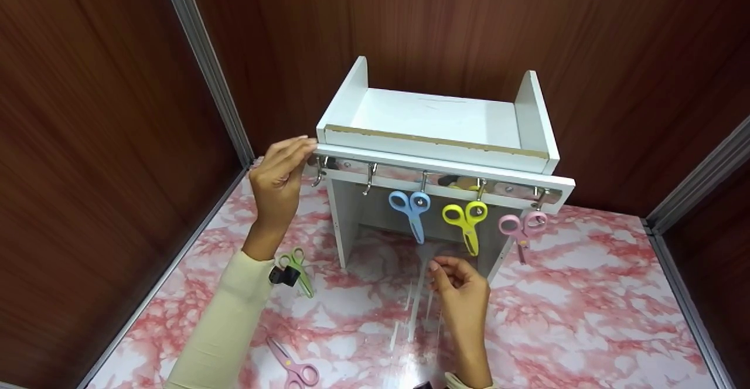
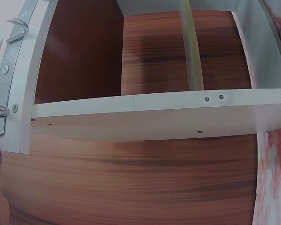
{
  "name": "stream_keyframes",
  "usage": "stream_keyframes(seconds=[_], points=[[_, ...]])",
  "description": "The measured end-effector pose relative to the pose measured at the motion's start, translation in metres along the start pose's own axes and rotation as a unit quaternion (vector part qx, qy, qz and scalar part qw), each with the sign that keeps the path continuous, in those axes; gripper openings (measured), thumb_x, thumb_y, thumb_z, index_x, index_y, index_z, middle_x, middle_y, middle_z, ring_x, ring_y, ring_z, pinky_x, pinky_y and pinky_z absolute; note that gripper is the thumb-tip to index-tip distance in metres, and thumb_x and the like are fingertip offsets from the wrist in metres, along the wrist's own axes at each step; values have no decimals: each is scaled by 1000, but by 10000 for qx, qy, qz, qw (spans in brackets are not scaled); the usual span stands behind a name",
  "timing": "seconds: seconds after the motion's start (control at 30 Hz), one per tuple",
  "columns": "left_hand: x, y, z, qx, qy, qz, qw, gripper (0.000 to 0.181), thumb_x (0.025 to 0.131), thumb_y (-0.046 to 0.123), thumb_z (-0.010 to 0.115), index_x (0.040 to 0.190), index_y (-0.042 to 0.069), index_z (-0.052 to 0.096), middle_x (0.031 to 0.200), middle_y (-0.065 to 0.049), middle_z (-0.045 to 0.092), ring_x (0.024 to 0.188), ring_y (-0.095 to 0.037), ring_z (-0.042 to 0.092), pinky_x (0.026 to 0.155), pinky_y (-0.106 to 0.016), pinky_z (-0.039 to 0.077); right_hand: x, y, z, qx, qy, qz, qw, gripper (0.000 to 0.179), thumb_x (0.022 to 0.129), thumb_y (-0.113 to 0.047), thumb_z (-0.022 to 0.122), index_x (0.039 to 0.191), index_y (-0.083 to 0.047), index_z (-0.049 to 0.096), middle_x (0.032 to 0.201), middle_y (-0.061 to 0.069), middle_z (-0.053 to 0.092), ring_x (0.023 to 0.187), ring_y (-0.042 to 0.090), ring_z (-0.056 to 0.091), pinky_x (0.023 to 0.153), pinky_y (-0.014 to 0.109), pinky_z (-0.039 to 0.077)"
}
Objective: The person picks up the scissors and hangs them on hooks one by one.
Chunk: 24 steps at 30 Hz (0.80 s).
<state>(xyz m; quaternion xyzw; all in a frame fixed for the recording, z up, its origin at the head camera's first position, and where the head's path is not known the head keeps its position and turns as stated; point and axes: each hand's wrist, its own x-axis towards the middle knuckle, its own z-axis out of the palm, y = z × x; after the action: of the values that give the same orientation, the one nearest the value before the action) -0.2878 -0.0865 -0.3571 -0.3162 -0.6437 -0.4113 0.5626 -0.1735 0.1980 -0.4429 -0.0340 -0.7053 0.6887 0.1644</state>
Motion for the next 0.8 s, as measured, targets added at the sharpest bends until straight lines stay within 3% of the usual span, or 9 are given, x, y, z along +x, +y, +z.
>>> stream_keyframes(seconds=[0.23, 0.33, 0.8], points=[[0, 1, 0, 38, -16, -10, 10000, 21, 82, -7, 66, 99, 2, 74, 104, -5, 70, 104, -18, 60, 89, -30, 53, 5, 12, -6, 80, 78, -106, 9999, 16, 83, -2, 70, 94, 10, 66, 72, 21, 66, 51, 20, 62, 50, 29, 56], [0, 1, 0, 30, 24, 11, 10000, 22, 81, -9, 67, 99, 3, 74, 105, -5, 70, 104, -18, 61, 89, -30, 53, 7, 17, -9, 239, 96, -138, 9996, 20, 83, -5, 71, 95, 11, 65, 73, 19, 67, 54, 23, 63, 51, 32, 57], [-1, -1, 0, 54, 13, -14, 10000, 28, 77, -12, 69, 100, 4, 74, 105, -5, 70, 103, -18, 61, 90, -30, 52, 5, 1, -21, 82, 289, -814, 9962, 19, 84, -5, 69, 93, 11, 65, 72, 24, 65, 53, 22, 62, 47, 23, 53]])
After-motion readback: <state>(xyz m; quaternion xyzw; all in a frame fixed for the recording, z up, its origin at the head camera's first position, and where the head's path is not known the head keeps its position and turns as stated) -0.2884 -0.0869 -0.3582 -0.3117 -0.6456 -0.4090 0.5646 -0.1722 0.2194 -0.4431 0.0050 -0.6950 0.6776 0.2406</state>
